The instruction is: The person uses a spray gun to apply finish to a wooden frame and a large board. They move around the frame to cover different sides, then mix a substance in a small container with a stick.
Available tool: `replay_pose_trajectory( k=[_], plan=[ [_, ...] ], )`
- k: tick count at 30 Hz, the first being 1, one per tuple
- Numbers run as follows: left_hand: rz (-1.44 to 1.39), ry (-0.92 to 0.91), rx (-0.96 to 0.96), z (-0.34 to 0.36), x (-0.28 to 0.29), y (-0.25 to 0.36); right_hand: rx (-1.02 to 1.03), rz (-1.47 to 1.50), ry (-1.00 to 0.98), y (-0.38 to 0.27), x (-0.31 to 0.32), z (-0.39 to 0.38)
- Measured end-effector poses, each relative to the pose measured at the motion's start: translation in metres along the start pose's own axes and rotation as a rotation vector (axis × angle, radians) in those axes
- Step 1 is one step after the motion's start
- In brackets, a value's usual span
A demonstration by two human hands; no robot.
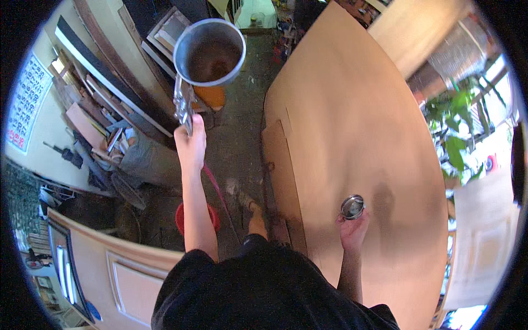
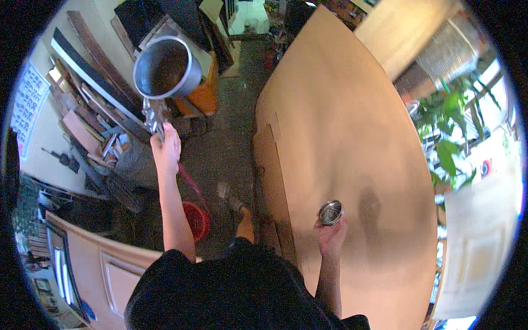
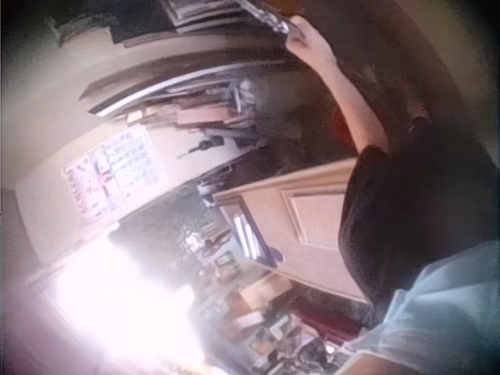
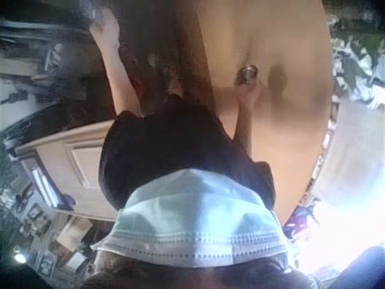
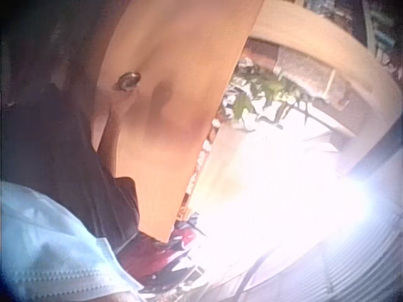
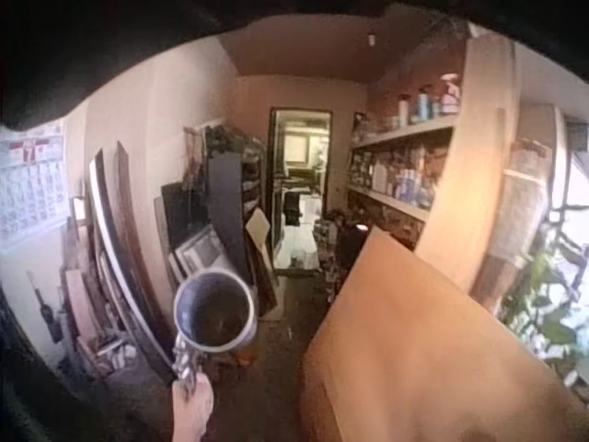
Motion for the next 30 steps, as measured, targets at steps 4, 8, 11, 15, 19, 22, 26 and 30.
replay_pose_trajectory(
  k=[4, 8, 11, 15, 19, 22, 26, 30],
  plan=[
    [0.020, 0.055, 0.055, 0.090, 0.012, -0.030, -0.067, -0.092, -0.147, 0.002, -0.083, 0.093],
    [-0.061, 0.117, 0.119, 0.158, 0.023, -0.048, -0.091, -0.107, -0.236, 0.015, -0.171, 0.173],
    [0.011, 0.128, 0.089, 0.206, 0.050, -0.072, -0.185, -0.044, -0.210, 0.039, -0.203, 0.222],
    [0.066, 0.153, 0.089, 0.274, 0.055, -0.071, -0.260, -0.034, -0.233, 0.052, -0.251, 0.279],
    [0.031, 0.181, 0.044, 0.356, 0.048, -0.083, -0.278, 0.039, -0.269, 0.073, -0.297, 0.363],
    [-0.047, 0.136, 0.044, 0.421, 0.046, -0.110, -0.301, 0.059, -0.299, 0.089, -0.330, 0.441],
    [-0.064, 0.164, 0.062, 0.512, 0.028, -0.156, -0.348, 0.062, -0.234, 0.112, -0.394, 0.544],
    [-0.003, 0.125, 0.161, 0.594, 0.009, -0.208, -0.417, 0.137, -0.195, 0.146, -0.451, 0.662]
  ],
)
Point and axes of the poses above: each hand's wrist, its own z-axis towards the middle knuckle, its own x-axis out of the back of the hand, y = z × x, the point moved 2 cm from there along z, towards the middle knuckle, and after that the axes turned 12 degrees about -z, right-handed, at the moved point
